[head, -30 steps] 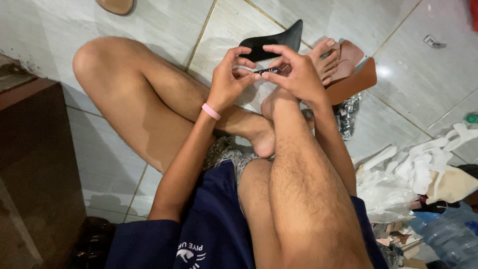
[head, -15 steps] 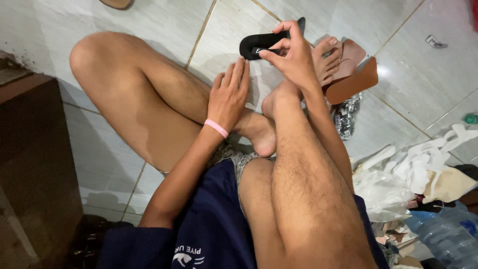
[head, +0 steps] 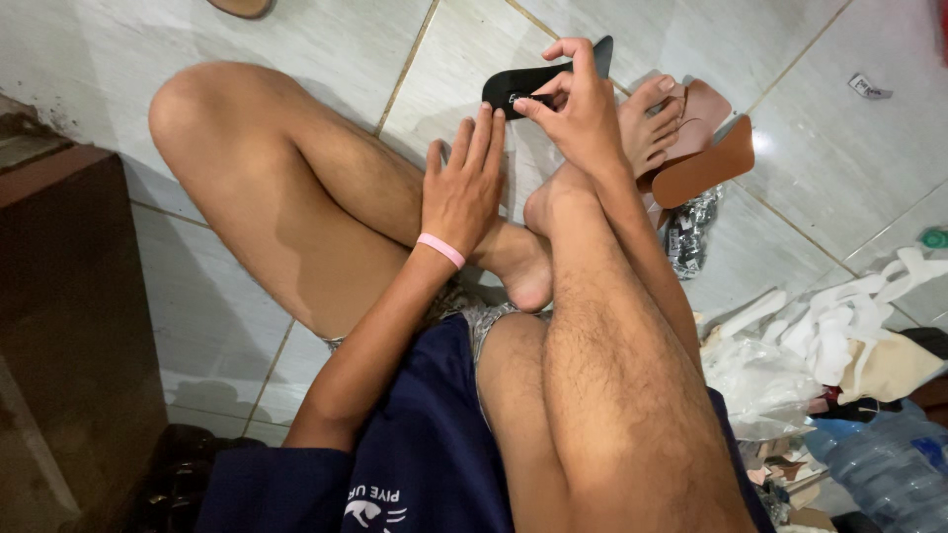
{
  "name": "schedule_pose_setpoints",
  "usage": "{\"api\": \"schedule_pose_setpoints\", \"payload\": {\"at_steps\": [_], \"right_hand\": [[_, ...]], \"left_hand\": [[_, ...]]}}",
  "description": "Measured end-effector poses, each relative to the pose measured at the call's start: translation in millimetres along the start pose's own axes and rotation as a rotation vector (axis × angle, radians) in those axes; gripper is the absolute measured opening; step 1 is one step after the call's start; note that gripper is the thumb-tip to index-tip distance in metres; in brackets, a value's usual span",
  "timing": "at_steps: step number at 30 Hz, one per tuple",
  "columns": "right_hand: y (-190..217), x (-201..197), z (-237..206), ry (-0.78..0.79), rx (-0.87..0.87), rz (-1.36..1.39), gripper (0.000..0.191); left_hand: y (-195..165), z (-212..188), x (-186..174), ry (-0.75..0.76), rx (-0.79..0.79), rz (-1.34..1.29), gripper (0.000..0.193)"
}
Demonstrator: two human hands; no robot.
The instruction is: The person sits on the floor and applies adhesive labels to shoe insoles. They peel backing from the labels, position them on black and brown insoles, and smooth them down. The person handles several insoles one at a time and places them on the floor after labeling.
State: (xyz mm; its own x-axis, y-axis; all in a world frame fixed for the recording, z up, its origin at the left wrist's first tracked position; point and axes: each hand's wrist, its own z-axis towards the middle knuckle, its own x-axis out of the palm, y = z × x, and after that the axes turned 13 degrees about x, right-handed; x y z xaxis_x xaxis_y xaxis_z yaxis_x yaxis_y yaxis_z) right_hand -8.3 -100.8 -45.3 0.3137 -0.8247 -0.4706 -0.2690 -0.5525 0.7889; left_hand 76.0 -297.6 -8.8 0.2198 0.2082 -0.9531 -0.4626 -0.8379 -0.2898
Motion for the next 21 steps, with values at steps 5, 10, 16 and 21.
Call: {"api": "schedule_pose_setpoints", "payload": {"at_steps": [5,10,16,21], "right_hand": [[10.7,0.4,5.1,-0.013,-0.022,-0.020,0.057],[14.7,0.3,4.2,-0.015,-0.016,-0.027,0.058],[19.4,-3.8,1.3,-0.039,-0.013,-0.112,0.058],[24.1,0.0,-6.4,-0.090,0.027,-0.008,0.046]], "left_hand": [[7.6,5.7,-7.6,-0.007,-0.001,0.011,0.067],[5.7,7.2,-11.1,-0.003,-0.009,0.010,0.070],[3.4,8.3,-9.0,-0.012,-0.014,0.004,0.070],[8.9,4.4,-10.0,-0.035,-0.022,-0.028,0.072]]}}
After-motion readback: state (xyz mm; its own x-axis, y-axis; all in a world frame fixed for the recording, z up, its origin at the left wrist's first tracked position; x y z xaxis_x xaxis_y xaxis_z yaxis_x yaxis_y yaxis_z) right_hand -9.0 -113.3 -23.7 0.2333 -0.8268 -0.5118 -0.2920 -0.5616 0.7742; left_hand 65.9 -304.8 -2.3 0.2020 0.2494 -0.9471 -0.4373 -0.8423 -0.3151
